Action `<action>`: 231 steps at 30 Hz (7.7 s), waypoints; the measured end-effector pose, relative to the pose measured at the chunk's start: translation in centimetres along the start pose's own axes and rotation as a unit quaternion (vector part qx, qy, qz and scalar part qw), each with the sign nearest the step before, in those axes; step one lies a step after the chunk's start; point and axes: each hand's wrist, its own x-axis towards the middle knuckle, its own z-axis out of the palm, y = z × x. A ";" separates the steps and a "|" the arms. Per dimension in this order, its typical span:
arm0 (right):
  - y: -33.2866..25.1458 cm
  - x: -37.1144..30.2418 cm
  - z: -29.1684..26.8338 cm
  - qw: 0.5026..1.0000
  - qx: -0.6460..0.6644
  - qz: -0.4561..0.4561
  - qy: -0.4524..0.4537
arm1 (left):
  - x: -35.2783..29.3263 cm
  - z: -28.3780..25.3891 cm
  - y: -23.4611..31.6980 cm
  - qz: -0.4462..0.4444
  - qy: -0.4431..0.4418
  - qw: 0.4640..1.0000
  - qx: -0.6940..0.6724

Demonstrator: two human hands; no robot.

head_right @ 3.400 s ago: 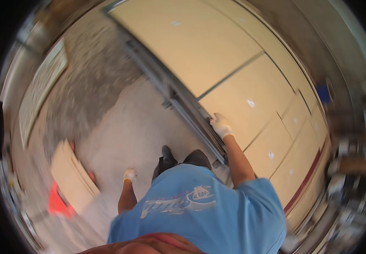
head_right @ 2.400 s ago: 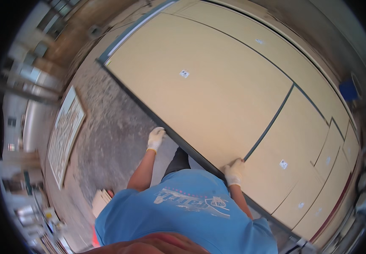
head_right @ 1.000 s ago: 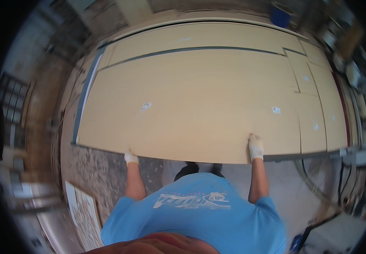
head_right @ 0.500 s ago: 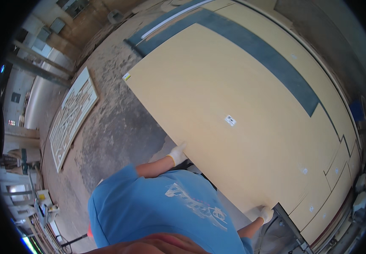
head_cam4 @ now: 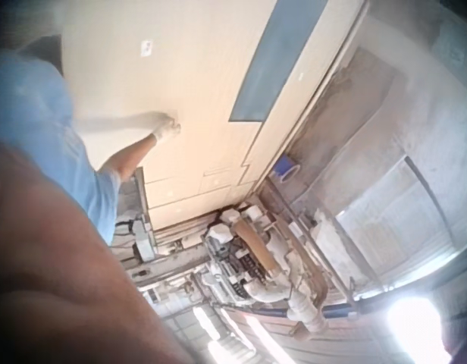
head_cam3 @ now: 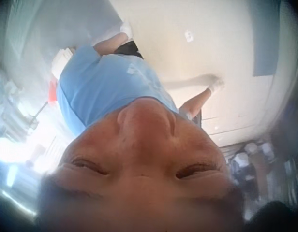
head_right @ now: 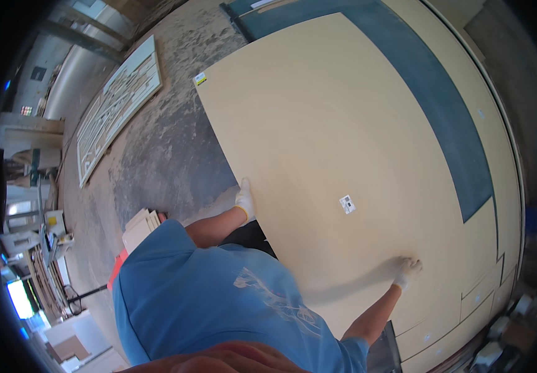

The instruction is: The person repeatedly picks up flat wood panels from a large work table and places them onto a red pallet jack. They handle the panels one at a time, building a stack. The person also briefly uses a long stick to move small offcuts and a yellow tool to adjust a machine component.

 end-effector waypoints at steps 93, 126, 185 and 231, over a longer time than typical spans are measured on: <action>-151.0 -122.3 -19.4 0.441 -0.176 -0.621 -0.624 | -18.1 -67.5 36.9 -0.096 0.479 0.251 -0.835; -124.8 -138.5 25.7 0.107 -0.407 -0.857 -0.298 | -4.1 -67.4 43.3 0.002 0.311 0.737 -0.600; 58.4 -22.2 -53.0 -0.864 -0.259 -0.418 -0.105 | -75.1 42.5 -58.6 -0.462 0.450 -0.293 -0.706; 81.6 32.3 -64.9 -0.834 -0.481 -0.260 0.064 | -69.2 58.5 -63.0 -0.629 0.254 -0.383 -0.626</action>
